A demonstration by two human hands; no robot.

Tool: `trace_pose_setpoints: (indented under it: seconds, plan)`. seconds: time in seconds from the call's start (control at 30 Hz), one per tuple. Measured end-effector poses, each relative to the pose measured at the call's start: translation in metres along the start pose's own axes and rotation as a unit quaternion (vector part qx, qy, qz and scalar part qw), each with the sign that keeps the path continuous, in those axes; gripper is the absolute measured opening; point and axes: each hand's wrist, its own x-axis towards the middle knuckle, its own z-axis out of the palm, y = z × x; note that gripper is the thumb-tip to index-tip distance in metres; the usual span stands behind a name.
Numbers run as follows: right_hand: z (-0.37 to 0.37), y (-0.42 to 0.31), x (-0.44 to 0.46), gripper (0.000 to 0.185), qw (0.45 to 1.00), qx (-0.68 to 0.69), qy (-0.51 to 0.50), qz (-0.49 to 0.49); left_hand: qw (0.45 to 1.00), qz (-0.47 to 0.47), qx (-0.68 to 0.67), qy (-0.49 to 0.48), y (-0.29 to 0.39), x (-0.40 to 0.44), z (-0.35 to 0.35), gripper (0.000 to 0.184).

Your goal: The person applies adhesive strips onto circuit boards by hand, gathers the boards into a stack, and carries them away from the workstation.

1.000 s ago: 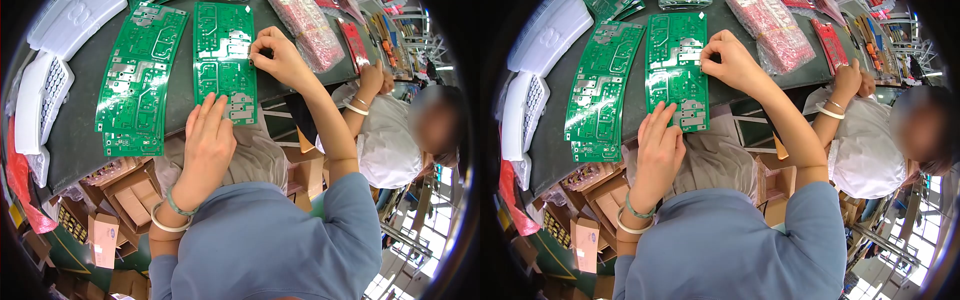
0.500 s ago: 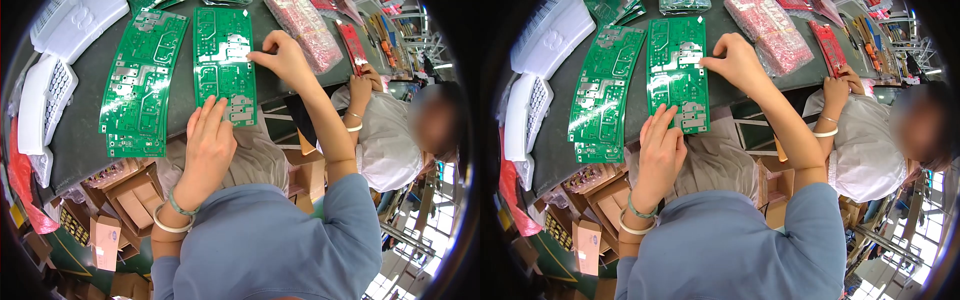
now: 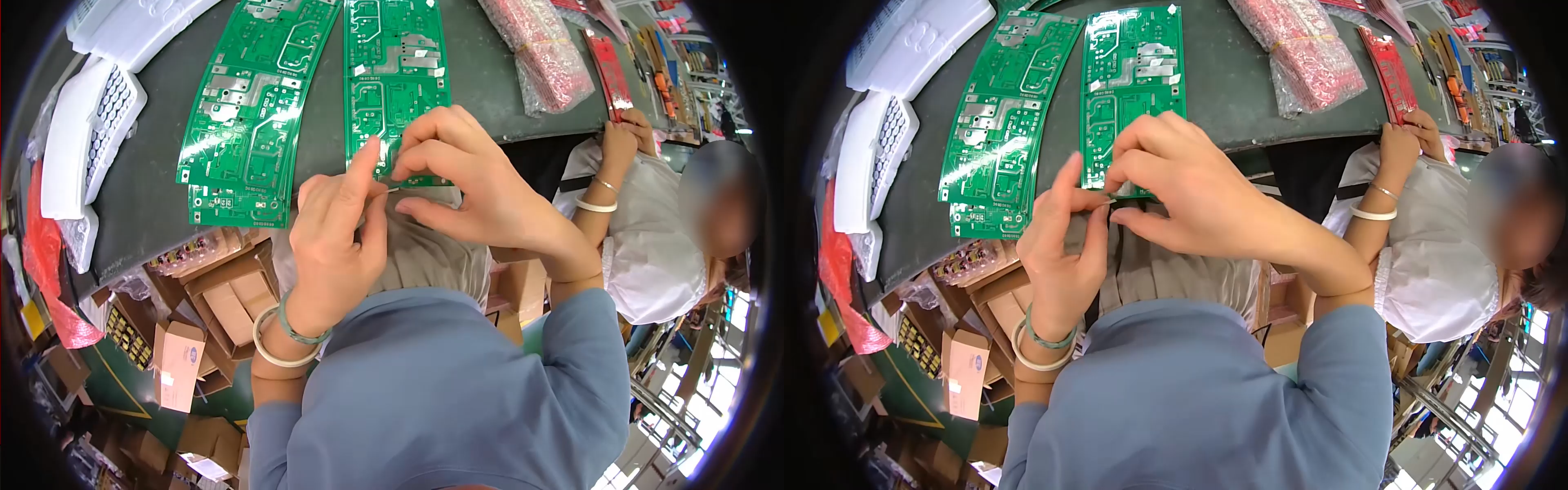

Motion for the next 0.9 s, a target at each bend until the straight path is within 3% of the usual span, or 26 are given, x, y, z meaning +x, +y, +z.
trace_pose_setpoints:
  seconds: [0.17, 0.5, 0.57, 0.6, 0.63, 0.7, 0.77, 0.8, 0.83, 0.9]
  plan:
    - [0.003, 0.008, 0.003, 0.024, 0.997, -0.056, -0.030, -0.050, 0.999, 0.030, 0.033, 0.012, -0.001, -0.002, 0.003, 0.055]
    - [0.020, 0.014, -0.006, 0.025, 0.965, -0.187, 0.070, -0.170, 0.993, 0.109, 0.045, 0.005, -0.005, -0.003, 0.007, 0.031]
    - [0.022, 0.015, -0.010, 0.022, 0.959, -0.197, 0.087, -0.182, 0.995, 0.093, -0.040, 0.006, -0.004, -0.003, 0.007, 0.031]
    - [0.021, 0.014, -0.011, 0.021, 0.953, -0.195, 0.102, -0.206, 0.990, 0.040, -0.135, 0.005, -0.004, -0.007, 0.009, 0.030]
    - [0.020, 0.013, -0.012, 0.020, 0.947, -0.193, 0.116, -0.229, 0.990, 0.041, -0.136, 0.005, -0.003, -0.006, 0.011, 0.030]
    - [0.013, 0.010, -0.015, 0.018, 0.953, -0.173, 0.067, -0.238, 0.928, -0.112, -0.330, 0.132, -0.004, -0.002, 0.015, 0.029]
    - [0.008, 0.009, -0.014, 0.018, 0.969, -0.141, 0.064, -0.191, 0.928, -0.128, -0.324, 0.127, -0.010, 0.003, 0.011, 0.028]
    - [-0.003, 0.018, -0.006, 0.018, 0.990, -0.084, 0.073, -0.090, 0.982, -0.048, -0.172, 0.063, -0.008, 0.004, 0.012, 0.029]
    - [-0.015, 0.035, -0.001, 0.015, 0.992, -0.088, 0.085, -0.022, 0.999, 0.033, -0.014, -0.005, -0.005, 0.005, 0.015, 0.030]
    - [-0.025, 0.072, 0.004, 0.010, 0.989, -0.049, 0.084, 0.110, 0.991, 0.102, 0.053, -0.064, -0.005, 0.002, 0.029, 0.029]
